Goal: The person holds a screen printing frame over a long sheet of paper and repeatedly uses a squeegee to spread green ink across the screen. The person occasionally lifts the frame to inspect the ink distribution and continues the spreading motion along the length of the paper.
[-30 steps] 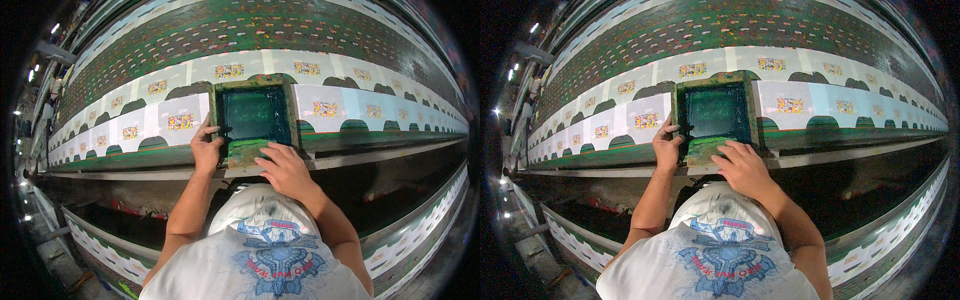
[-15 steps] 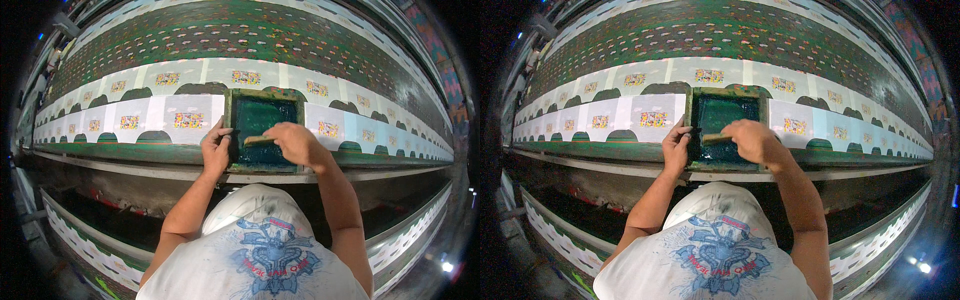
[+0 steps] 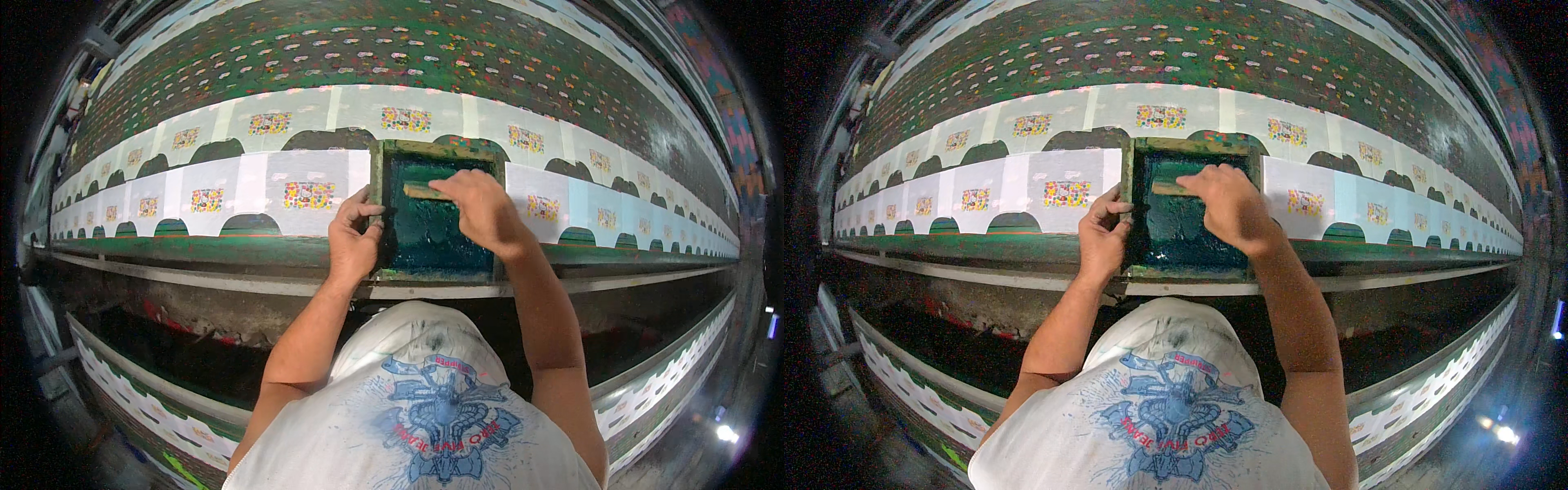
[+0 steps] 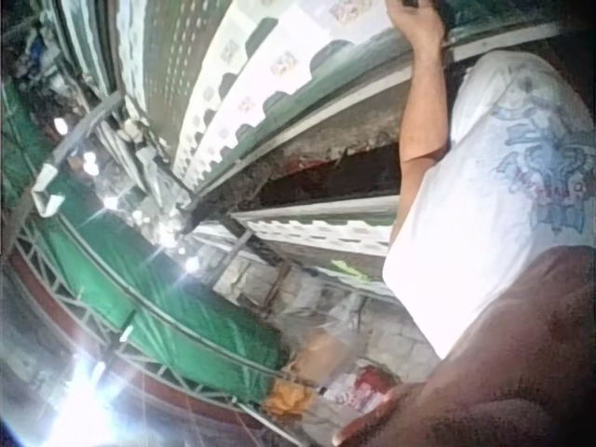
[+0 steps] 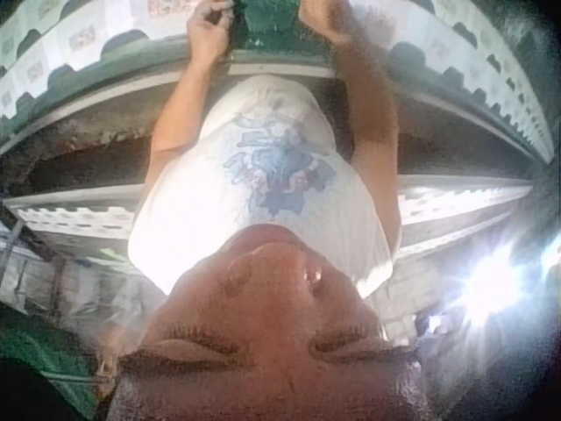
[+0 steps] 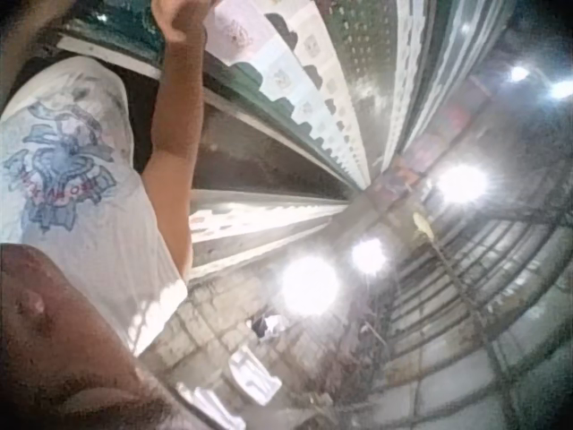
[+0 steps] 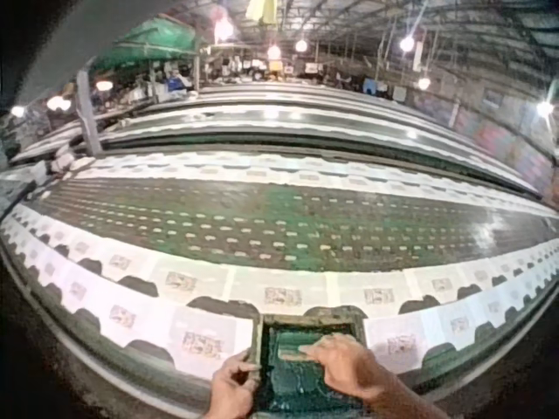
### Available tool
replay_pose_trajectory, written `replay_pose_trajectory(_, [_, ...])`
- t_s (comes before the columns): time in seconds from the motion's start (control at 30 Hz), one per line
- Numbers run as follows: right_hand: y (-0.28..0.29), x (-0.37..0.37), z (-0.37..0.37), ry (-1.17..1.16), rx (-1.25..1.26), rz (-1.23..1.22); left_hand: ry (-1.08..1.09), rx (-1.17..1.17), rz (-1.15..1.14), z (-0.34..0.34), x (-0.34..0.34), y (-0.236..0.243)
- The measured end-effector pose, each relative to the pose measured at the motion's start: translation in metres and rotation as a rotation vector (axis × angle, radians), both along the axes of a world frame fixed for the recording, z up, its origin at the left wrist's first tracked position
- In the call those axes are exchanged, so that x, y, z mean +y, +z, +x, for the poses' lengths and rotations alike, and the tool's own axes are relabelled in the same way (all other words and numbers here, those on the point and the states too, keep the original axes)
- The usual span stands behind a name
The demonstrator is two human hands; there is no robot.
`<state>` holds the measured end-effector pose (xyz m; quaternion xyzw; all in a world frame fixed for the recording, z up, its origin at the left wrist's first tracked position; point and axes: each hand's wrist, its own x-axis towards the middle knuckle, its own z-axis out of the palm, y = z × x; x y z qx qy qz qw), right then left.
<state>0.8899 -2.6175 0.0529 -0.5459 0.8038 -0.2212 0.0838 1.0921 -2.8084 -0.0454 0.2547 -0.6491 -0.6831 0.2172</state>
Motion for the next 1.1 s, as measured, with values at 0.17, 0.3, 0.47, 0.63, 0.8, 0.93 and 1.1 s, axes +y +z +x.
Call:
replay_pose_trajectory(0.17, [0.006,0.018,0.039,-0.005,0.003,0.019,-0.026,-0.006,-0.035,0.002,-0.004,0.000])
replay_pose_trajectory(0.3, [0.019,0.029,0.071,-0.008,-0.022,-0.050,-0.021,0.015,-0.017,0.001,-0.001,0.002])
replay_pose_trajectory(0.47, [0.021,0.037,0.106,-0.037,-0.014,-0.003,-0.026,0.017,-0.042,0.003,0.002,0.004])
replay_pose_trajectory(0.63, [0.013,0.043,0.125,-0.061,-0.013,0.020,-0.012,-0.008,-0.213,0.009,0.011,-0.001])
replay_pose_trajectory(0.8, [0.009,0.058,0.134,-0.142,-0.045,-0.036,-0.017,-0.041,-0.321,0.006,0.015,0.005])
replay_pose_trajectory(0.93, [-0.002,0.084,0.140,-0.316,0.008,-0.151,-0.021,-0.059,-0.317,0.007,0.014,0.009])
replay_pose_trajectory(1.1, [-0.025,0.127,0.135,-0.675,-0.237,-0.355,0.064,-0.017,-0.246,0.004,0.021,0.014])
